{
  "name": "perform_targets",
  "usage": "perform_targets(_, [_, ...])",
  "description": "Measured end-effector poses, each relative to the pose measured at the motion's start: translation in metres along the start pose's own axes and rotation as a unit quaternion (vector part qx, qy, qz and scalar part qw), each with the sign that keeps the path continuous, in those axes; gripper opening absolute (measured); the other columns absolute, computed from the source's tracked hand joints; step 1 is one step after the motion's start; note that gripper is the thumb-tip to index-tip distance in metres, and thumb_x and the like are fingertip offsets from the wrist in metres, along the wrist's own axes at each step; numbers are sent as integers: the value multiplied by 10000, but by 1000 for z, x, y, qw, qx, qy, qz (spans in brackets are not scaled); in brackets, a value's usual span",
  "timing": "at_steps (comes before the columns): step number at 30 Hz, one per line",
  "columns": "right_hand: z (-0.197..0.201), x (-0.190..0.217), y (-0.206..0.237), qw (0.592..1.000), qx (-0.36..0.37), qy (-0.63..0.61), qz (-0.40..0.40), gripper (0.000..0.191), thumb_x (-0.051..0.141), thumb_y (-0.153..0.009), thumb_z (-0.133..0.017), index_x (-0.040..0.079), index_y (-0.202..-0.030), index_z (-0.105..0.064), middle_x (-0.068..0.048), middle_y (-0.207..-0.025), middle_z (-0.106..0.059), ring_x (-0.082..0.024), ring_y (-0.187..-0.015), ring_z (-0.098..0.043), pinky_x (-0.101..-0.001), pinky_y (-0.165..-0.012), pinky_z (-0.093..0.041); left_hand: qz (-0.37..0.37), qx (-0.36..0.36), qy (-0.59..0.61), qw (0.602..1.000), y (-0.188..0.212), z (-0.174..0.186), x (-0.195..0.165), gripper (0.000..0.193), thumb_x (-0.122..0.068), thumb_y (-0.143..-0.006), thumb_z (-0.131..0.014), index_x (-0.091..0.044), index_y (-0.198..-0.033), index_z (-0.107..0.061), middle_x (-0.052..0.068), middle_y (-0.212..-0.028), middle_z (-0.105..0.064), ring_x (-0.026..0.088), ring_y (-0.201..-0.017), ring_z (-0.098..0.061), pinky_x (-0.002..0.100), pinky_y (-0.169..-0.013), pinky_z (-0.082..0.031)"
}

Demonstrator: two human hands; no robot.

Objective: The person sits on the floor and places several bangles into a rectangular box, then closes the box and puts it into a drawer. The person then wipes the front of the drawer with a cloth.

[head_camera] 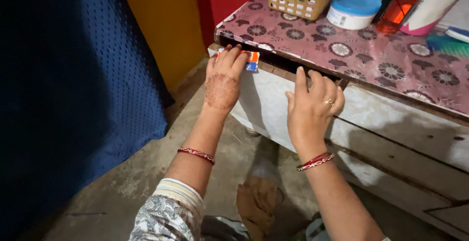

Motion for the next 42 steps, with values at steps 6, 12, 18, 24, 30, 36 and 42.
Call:
perform_targets(6, [-28, -5, -1, 997, 19, 65, 32, 552, 196, -990, -698, 127, -1520, -557, -95, -1609, -476, -340, -1502, -396, -688, -1194, -163, 4, -50, -19, 999, -13, 1, -3, 326, -142, -905, -592, -210, -1214, -671, 87, -1274, -610, 332, -1215, -564, 488, -1046, -406])
perform_targets(12, [-37, -11, -4, 997, 12, 73, 38, 606, 224, -972, -718, 102, -1539, -541, -112, -1616, -480, -354, -1497, -409, -704, -1200, -147, 10, -13, 33, 999, -21, -9, 1, 346, -120, -914, -572, -151, -1244, -670, 64, -1243, -634, 278, -1226, -572, 490, -1056, -392])
perform_targets(18, [-40, -16, -6, 997, 10, 64, 44, 672, 291, -933, -718, 95, -1547, -532, -114, -1612, -476, -348, -1508, -387, -709, -1206, -130, -17, -35, 12, 999, -18, -2, 2, 313, -103, -910, -555, -109, -1204, -664, 59, -1250, -670, 270, -1227, -606, 507, -1094, -400])
perform_targets(24, [-44, -18, -8, 996, 2, 78, 43, 680, 322, -922, -716, 90, -1539, -551, -101, -1607, -490, -336, -1493, -401, -698, -1217, -121, -22, -48, 37, 998, -17, -8, 1, 299, -103, -914, -573, -75, -1196, -669, 98, -1240, -663, 299, -1197, -611, 486, -1078, -447])
perform_targets(30, [-41, -16, -5, 997, -9, 70, 34, 625, 322, -940, -707, 114, -1513, -569, -92, -1601, -503, -324, -1483, -403, -672, -1226, -137, 2, -59, 59, 997, -15, -16, 4, 354, -107, -885, -612, -53, -1234, -639, 141, -1284, -623, 334, -1248, -578, 524, -1147, -397])
perform_targets(36, [-44, -15, -3, 996, -6, 85, 34, 660, 329, -946, -702, 87, -1543, -557, -91, -1619, -493, -325, -1506, -393, -676, -1224, -128, 25, -63, 64, 996, -10, -31, 6, 513, -295, -872, -722, -66, -1306, -573, 175, -1398, -514, 399, -1342, -468, 571, -1211, -300])
perform_targets(42, [-55, -23, -5, 997, 9, 73, 28, 725, 369, -930, -710, 51, -1554, -525, -113, -1626, -469, -366, -1492, -379, -715, -1197, -103, 37, -49, 61, 996, -10, -51, 11, 640, -418, -895, -742, -55, -1362, -498, 215, -1541, -398, 427, -1458, -364, 580, -1252, -239])
Point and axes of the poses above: each hand's wrist, its own y-axis away from the middle knuckle, its own z-axis out of the back of the hand, x = y × z, the point moved 10 cm from there along -y, towards the middle knuckle
